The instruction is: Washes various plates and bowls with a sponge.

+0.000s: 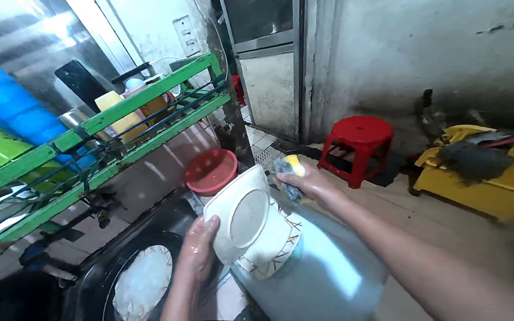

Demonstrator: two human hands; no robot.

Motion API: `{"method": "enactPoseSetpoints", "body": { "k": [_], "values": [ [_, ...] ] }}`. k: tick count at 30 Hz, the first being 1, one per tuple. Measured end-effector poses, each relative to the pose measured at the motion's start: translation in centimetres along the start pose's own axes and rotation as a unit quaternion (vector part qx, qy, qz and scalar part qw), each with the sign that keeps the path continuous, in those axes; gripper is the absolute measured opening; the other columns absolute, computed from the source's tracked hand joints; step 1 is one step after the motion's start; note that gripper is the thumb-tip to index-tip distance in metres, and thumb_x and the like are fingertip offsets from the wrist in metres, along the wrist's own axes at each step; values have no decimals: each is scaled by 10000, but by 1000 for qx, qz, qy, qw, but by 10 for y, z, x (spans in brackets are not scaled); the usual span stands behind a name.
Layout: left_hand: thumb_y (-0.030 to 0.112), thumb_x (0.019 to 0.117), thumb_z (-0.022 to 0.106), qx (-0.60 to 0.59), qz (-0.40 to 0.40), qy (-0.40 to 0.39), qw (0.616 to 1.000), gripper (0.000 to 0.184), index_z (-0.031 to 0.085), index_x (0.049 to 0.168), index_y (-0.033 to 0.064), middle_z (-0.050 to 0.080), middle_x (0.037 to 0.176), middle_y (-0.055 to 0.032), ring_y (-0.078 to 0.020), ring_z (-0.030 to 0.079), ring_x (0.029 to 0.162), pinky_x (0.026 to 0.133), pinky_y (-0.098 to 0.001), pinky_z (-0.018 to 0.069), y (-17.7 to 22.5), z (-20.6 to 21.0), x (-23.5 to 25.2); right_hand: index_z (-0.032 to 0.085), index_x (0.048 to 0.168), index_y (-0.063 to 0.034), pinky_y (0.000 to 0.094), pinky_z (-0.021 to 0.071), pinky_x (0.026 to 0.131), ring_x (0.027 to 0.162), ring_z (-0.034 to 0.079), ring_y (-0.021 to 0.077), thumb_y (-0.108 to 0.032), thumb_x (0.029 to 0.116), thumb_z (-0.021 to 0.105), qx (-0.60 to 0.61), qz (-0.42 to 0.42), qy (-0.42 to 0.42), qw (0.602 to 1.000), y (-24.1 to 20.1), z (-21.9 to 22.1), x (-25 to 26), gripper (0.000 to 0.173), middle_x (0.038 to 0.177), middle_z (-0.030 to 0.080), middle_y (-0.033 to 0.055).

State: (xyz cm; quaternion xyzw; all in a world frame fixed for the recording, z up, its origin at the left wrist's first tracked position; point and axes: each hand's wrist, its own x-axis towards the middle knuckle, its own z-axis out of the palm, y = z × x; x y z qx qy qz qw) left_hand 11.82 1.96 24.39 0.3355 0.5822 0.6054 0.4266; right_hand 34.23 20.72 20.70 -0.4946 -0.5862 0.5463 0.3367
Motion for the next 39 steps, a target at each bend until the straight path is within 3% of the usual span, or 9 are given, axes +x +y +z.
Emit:
{"method": "enactPoseSetpoints", "body": {
  "k": [3,7,13,16,19,22,25,31,39],
  "values": [
    [1,998,540,20,-44,11,999,229,594,1215,-50,721,955,-127,-173,717,841,773,-344,617,-8,37,-6,621,1299,-21,565,563,908,1035,683,316,-272,835,851,-85,-197,53,975,-28,41,-43,576,1138,692,177],
    [-94,896,582,33,-38,43,998,252,577,1141,-38,677,933,-57,-89,672,849,782,-272,584,-31,54,-23,711,1282,-193,593,474,983,1219,606,307,-306,711,841,-227,-422,-22,878,-40,85,-81,596,1273,688,58],
    [-154,829,585,10,-33,10,999,457,592,1278,-67,719,1108,-138,-164,710,974,847,-328,603,-40,46,-35,537,1397,-15,667,505,926,1078,657,440,-223,887,792,-82,-65,80,991,-34,47,-4,607,1174,665,277],
    [-176,779,559,-9,-60,17,998,474,569,1236,-48,712,1025,-127,-161,705,892,776,-325,605,-29,45,-28,597,1372,-65,540,554,965,1118,668,293,-187,834,819,-119,-211,-11,970,-33,75,-58,595,1226,680,154],
    [-163,809,579,-15,-65,44,997,332,574,1109,-21,696,893,-74,-119,688,786,701,-293,593,-27,40,-29,596,1429,-134,551,330,1198,1477,404,263,-269,796,789,-161,-290,-138,933,-34,94,-84,676,1529,523,82],
    [-211,763,546,-12,-72,18,997,574,532,1313,-48,703,1117,-144,-168,707,961,813,-329,607,-32,36,-36,568,1374,-34,562,557,924,1076,679,323,-166,811,828,-41,-149,-45,987,-31,74,-30,635,1187,685,194],
    [-197,798,546,4,-84,-14,996,531,541,1308,-50,716,1097,-120,-149,708,947,816,-315,603,-29,36,-43,474,1448,-60,573,555,882,1018,672,363,-153,845,797,62,-25,-13,998,-32,47,17,690,1162,660,237],
    [-99,677,597,-73,-106,-83,988,668,466,1326,-17,730,1021,-115,-180,735,881,763,-376,634,0,26,-47,608,1323,-122,523,591,781,905,705,248,-164,745,828,-108,-215,-98,966,-90,80,-65,620,1018,716,102],
    [-88,667,527,-319,63,51,944,464,522,1123,-3,716,914,-178,-278,743,801,661,-481,631,-8,9,-30,654,1269,-10,574,496,1035,1219,593,374,-326,806,850,-140,-203,-14,969,-19,91,-31,594,1291,629,209]
  ]
}}
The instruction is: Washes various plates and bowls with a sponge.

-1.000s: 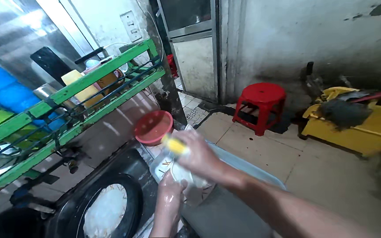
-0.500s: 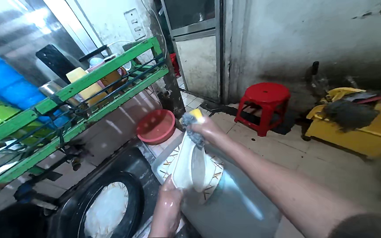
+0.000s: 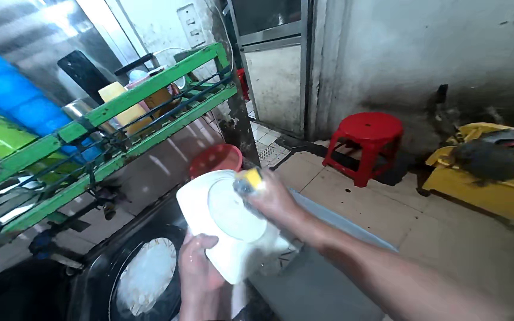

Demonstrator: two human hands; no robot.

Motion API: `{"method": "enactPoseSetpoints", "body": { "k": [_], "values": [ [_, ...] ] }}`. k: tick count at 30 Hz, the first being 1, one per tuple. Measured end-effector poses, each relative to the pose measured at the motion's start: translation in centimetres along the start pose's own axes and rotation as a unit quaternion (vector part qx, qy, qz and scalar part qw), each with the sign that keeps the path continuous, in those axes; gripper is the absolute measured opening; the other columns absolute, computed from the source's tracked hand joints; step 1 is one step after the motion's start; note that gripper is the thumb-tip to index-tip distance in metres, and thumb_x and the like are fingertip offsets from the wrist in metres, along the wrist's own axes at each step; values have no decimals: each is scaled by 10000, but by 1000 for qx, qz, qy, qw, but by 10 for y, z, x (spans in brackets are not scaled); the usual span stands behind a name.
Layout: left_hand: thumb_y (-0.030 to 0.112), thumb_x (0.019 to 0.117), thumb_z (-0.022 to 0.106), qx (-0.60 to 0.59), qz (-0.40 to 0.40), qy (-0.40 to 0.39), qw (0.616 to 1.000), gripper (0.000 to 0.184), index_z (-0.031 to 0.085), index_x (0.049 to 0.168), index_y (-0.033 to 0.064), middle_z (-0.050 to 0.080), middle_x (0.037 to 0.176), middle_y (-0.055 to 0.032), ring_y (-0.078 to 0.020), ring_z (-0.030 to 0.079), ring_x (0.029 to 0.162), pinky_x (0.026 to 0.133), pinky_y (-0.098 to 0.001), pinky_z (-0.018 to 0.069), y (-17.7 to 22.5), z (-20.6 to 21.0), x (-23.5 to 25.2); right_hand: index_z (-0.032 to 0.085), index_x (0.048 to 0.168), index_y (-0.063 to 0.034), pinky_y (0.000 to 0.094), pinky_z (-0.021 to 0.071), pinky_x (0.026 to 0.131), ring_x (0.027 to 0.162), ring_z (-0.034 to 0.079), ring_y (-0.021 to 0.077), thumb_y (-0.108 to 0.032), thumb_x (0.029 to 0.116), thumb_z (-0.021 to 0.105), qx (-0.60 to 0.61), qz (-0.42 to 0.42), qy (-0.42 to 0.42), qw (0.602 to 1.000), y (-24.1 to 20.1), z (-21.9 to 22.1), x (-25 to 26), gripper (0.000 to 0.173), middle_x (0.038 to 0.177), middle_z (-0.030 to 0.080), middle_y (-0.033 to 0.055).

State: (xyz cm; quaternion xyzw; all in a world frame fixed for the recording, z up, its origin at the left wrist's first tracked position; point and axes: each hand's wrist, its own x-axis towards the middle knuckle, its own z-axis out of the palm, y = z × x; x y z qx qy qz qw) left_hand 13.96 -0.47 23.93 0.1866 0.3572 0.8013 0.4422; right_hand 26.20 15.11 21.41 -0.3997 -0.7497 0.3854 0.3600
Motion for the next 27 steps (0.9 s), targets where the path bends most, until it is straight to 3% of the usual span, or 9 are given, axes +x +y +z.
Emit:
{"method": "enactPoseSetpoints", "body": {
  "k": [5,9,12,15,18,20,23,25,27],
  "values": [
    [-96,626,525,66,-19,68,995,531,502,1152,-25,695,920,-162,-238,723,807,668,-438,620,-26,-1,-9,655,1348,-99,528,483,1053,1259,584,308,-344,844,752,-12,-120,-76,990,-20,16,-43,568,1305,654,134],
    [-89,636,533,121,-10,59,991,624,499,1258,-53,699,1001,-183,-237,725,861,709,-428,627,-29,13,-20,644,1300,12,587,496,1034,1226,602,400,-264,837,827,-51,-2,20,998,13,1,4,569,1301,634,235],
    [-103,623,528,28,38,32,998,572,484,1185,-5,698,949,-183,-273,733,828,664,-478,627,-8,5,1,617,1319,9,568,493,1043,1244,581,388,-286,845,810,-31,27,-37,998,17,3,-26,591,1323,606,236],
    [-112,615,525,53,22,30,998,571,477,1175,-11,698,932,-166,-253,730,817,664,-458,625,-10,-1,4,654,1309,-33,493,510,1031,1224,605,319,-338,813,768,8,-86,-62,994,-9,15,-67,593,1272,658,170],
    [-95,715,545,198,-48,8,979,532,501,1242,-30,705,924,-74,-131,708,807,702,-336,613,-29,5,-19,680,1301,-59,530,498,1026,1229,595,332,-313,804,784,20,-158,-37,986,-36,5,-46,567,1276,662,158],
    [-157,717,500,200,-105,-13,974,639,440,1338,-19,703,972,-73,-129,712,830,717,-340,619,-31,13,-33,648,1316,-27,553,503,1025,1200,623,342,-217,831,818,10,-61,-42,997,-46,-12,-10,547,1282,658,186],
    [-183,687,490,189,-86,-15,978,664,445,1329,-18,718,983,-67,-126,724,825,709,-331,628,-17,22,-41,534,1408,-35,613,514,941,1084,655,394,-168,907,769,108,168,-48,979,-28,-23,41,570,1199,658,255],
    [-158,688,498,206,-58,3,977,644,461,1319,-32,720,991,-80,-132,728,824,703,-329,632,-4,27,-42,463,1476,-57,580,513,953,1107,636,375,-180,927,752,196,223,-44,954,-3,-17,51,633,1256,627,256],
    [-131,675,516,210,-37,17,977,636,476,1304,-45,721,996,-108,-151,732,830,701,-340,634,2,27,-39,444,1476,-81,502,558,867,1019,658,305,-176,922,732,273,236,-44,932,14,-6,45,632,1202,642,208]
  ]
}}
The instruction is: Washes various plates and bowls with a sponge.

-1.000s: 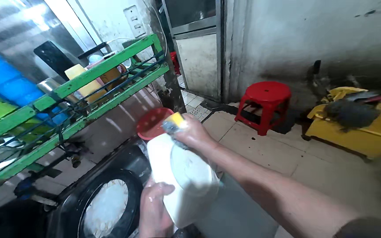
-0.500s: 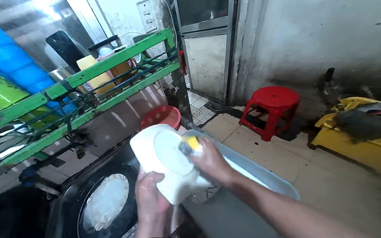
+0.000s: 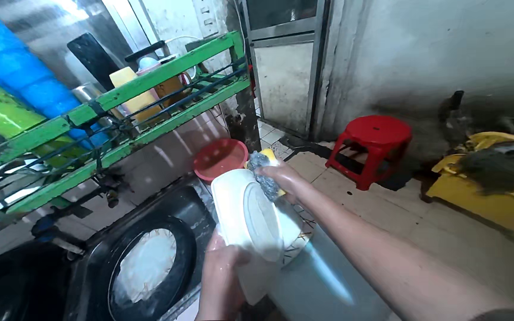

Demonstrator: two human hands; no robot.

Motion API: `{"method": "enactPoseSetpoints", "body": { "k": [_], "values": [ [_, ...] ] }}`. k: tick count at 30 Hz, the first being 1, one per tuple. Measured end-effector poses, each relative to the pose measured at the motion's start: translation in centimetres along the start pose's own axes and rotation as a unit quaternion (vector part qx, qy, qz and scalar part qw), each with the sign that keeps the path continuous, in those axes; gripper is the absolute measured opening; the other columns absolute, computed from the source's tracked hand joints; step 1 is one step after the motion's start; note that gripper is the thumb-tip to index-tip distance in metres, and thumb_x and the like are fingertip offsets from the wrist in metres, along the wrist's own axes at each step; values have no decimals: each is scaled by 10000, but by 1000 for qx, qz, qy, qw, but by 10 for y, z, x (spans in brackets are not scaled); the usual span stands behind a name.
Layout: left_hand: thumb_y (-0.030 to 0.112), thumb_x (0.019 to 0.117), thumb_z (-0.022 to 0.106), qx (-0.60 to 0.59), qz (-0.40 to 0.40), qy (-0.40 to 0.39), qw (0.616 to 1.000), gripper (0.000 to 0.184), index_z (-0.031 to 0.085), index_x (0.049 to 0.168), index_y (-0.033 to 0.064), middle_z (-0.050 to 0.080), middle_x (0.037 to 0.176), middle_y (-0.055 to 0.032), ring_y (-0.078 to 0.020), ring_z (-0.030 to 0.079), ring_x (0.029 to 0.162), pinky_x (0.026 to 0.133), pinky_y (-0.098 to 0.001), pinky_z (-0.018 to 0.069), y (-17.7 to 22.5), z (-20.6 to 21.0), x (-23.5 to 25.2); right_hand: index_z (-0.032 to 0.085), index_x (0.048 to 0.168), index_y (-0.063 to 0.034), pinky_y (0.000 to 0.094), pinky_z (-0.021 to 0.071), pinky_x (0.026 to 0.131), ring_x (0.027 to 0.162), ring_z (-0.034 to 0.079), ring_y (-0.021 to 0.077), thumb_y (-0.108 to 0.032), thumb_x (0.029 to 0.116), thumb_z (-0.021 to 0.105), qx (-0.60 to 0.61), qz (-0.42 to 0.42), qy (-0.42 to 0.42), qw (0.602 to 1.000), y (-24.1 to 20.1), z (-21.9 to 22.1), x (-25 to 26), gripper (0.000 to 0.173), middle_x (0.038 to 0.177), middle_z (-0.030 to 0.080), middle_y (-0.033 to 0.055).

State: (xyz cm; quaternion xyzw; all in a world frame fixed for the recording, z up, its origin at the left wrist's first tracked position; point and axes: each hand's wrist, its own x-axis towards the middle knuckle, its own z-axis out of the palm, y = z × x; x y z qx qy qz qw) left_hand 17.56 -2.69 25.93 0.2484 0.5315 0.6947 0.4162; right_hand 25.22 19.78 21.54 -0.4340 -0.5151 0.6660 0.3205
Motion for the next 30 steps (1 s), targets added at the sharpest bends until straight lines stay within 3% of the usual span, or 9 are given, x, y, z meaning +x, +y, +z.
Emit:
{"method": "enactPoseSetpoints", "body": {
  "k": [5,10,12,14,19,22,25,27,30],
  "values": [
    [-88,690,549,23,92,10,995,537,531,1222,-20,723,946,-59,-125,727,817,701,-326,633,9,-6,4,557,1302,-128,361,581,669,794,668,167,-288,987,623,155,92,-67,981,39,11,-24,359,971,672,74],
    [47,831,668,177,268,-33,947,266,633,1090,0,714,900,28,-13,687,820,735,-212,586,-1,2,7,597,1175,-125,355,595,703,826,689,160,-320,1065,466,385,150,-91,906,45,42,-61,259,937,683,60],
    [38,872,644,339,415,-55,843,245,702,1076,-83,727,1134,-125,-115,675,1084,934,-262,544,-25,9,21,577,1129,-101,268,564,632,732,655,104,-310,1121,323,366,168,-85,911,11,54,-93,329,845,645,37],
    [70,933,550,449,460,-98,760,454,617,1378,14,521,1523,-156,-255,446,1458,1187,-434,387,-40,8,42,555,1174,-59,236,537,666,744,628,83,-222,1140,267,335,146,-97,926,0,61,-112,333,853,618,40],
    [50,977,496,412,200,-10,889,572,433,1546,55,403,1618,-90,-182,404,1468,1193,-405,363,-48,-46,83,592,1211,-53,374,596,744,844,687,172,-236,1055,493,181,127,-187,957,72,54,-79,261,946,692,84],
    [4,967,524,581,41,62,811,611,412,1563,83,421,1603,-118,-262,424,1467,1200,-474,370,-62,-122,104,493,1433,-59,430,573,909,1042,681,235,-249,875,729,-128,68,-123,982,64,14,-72,636,1170,677,150],
    [74,979,556,680,-84,81,724,628,383,1581,113,512,1526,-145,-319,533,1374,1135,-530,435,-91,-204,106,443,1520,-89,618,473,1025,1193,627,421,-376,909,749,-452,41,-111,884,67,-26,-58,741,1270,651,253],
    [72,974,565,684,-141,81,712,715,274,1625,120,452,1566,-175,-360,502,1394,1131,-550,429,-99,-231,111,438,1534,-124,654,466,1012,1204,615,452,-381,923,713,-528,52,-102,841,71,-37,-56,718,1300,638,254],
    [163,1014,569,659,-49,56,748,651,305,1590,11,316,1633,-226,-359,316,1516,1239,-479,281,-80,-192,130,468,1504,-102,656,472,1007,1218,606,446,-341,920,716,-525,62,-87,844,74,-38,-54,678,1329,617,250]
  ]
}}
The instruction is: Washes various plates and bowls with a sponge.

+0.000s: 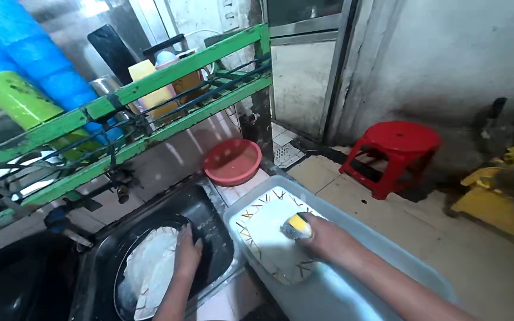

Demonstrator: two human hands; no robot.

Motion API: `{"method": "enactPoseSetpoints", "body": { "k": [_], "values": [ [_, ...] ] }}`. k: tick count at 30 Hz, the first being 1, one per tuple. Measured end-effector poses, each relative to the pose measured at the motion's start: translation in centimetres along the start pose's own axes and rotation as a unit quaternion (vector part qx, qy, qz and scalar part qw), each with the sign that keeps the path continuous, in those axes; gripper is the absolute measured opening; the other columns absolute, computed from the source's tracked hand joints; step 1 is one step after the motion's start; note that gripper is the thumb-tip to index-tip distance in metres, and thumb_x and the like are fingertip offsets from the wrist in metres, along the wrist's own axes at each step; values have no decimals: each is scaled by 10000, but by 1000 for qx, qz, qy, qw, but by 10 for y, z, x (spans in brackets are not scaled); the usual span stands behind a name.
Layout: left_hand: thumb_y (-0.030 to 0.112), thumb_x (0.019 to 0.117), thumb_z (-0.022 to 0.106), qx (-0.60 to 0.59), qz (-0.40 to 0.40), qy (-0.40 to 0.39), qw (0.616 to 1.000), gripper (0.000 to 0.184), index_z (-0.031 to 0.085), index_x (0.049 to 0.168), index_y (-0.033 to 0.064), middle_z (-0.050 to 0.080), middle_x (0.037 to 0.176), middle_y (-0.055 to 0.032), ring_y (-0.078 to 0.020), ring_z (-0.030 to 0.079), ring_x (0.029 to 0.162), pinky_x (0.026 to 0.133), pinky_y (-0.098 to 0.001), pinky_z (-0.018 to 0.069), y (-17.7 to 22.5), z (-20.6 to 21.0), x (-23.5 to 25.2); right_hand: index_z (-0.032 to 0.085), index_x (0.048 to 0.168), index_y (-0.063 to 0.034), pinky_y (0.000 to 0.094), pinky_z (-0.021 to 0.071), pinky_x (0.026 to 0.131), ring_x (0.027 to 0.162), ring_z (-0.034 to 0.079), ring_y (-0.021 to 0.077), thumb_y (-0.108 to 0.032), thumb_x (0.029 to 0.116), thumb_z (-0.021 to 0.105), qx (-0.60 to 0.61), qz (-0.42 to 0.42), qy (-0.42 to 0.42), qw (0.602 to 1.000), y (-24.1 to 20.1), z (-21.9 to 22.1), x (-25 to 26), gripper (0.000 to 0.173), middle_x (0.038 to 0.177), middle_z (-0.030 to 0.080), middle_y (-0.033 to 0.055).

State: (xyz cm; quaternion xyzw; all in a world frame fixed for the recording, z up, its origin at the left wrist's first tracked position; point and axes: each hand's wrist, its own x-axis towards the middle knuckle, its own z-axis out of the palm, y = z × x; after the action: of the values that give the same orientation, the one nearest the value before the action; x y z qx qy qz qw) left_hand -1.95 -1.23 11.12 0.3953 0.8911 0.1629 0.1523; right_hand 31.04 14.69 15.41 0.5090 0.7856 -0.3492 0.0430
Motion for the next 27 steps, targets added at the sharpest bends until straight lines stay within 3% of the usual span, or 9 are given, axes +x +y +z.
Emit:
{"method": "enactPoseSetpoints", "body": {
  "k": [5,8,11,15,18,20,22,24,27],
  "values": [
    [138,1044,496,59,161,-49,984,326,682,1307,83,599,1414,-130,-270,554,1336,1132,-446,443,136,-5,-4,474,1504,-94,640,467,1032,1287,570,424,-312,906,726,-34,5,-11,999,0,0,6,684,1401,576,236],
    [159,1050,468,161,110,-149,969,355,608,1367,81,529,1472,-146,-316,563,1315,1089,-492,478,164,17,-2,494,1483,-99,624,465,1045,1300,567,396,-323,888,735,-30,1,-14,999,7,-1,12,680,1399,586,210],
    [130,1048,465,142,90,-147,975,411,553,1448,94,512,1493,-164,-332,550,1330,1105,-485,462,171,22,-1,514,1460,-90,618,457,1057,1320,547,384,-299,876,741,9,-8,-1,1000,15,-2,14,661,1411,577,195],
    [38,995,546,-120,38,-133,983,500,483,1490,44,571,1416,-190,-276,604,1242,1040,-433,499,175,0,-8,504,1469,-81,622,460,1042,1282,566,404,-293,895,725,76,-5,16,997,20,-4,10,651,1370,593,219],
    [-30,972,579,-492,-82,-133,856,446,509,1412,-2,670,1066,-186,-225,684,834,700,-367,585,180,-10,-35,481,1481,-83,607,482,1021,1230,605,393,-305,918,711,152,20,41,987,15,-2,7,648,1337,614,216],
    [-136,897,517,-594,-126,-153,780,518,420,1384,7,647,1028,-199,-252,692,797,652,-398,606,183,-6,-59,466,1500,-98,602,482,1029,1222,616,385,-329,915,728,188,-1,46,981,1,3,-1,681,1328,628,211],
    [-224,791,474,-626,-118,-171,752,629,385,1365,16,649,1032,-182,-236,694,809,648,-387,606,184,-1,-80,450,1527,-128,593,481,1038,1216,624,374,-344,885,767,234,-52,35,970,-27,5,-18,748,1319,640,210],
    [-237,744,476,-622,-87,-183,756,688,373,1373,23,656,1039,-156,-201,692,824,657,-355,600,182,-2,-98,460,1513,-139,568,495,1026,1196,637,333,-344,843,778,268,-99,31,958,-52,5,-28,769,1303,649,186],
    [-200,709,503,-564,-38,-167,808,938,236,1562,86,586,1242,-160,-161,660,902,681,-308,566,179,-14,-123,538,1450,-58,536,468,1079,1262,590,346,-307,880,767,263,-108,120,951,-54,6,-5,662,1356,612,209]
  ]
}}
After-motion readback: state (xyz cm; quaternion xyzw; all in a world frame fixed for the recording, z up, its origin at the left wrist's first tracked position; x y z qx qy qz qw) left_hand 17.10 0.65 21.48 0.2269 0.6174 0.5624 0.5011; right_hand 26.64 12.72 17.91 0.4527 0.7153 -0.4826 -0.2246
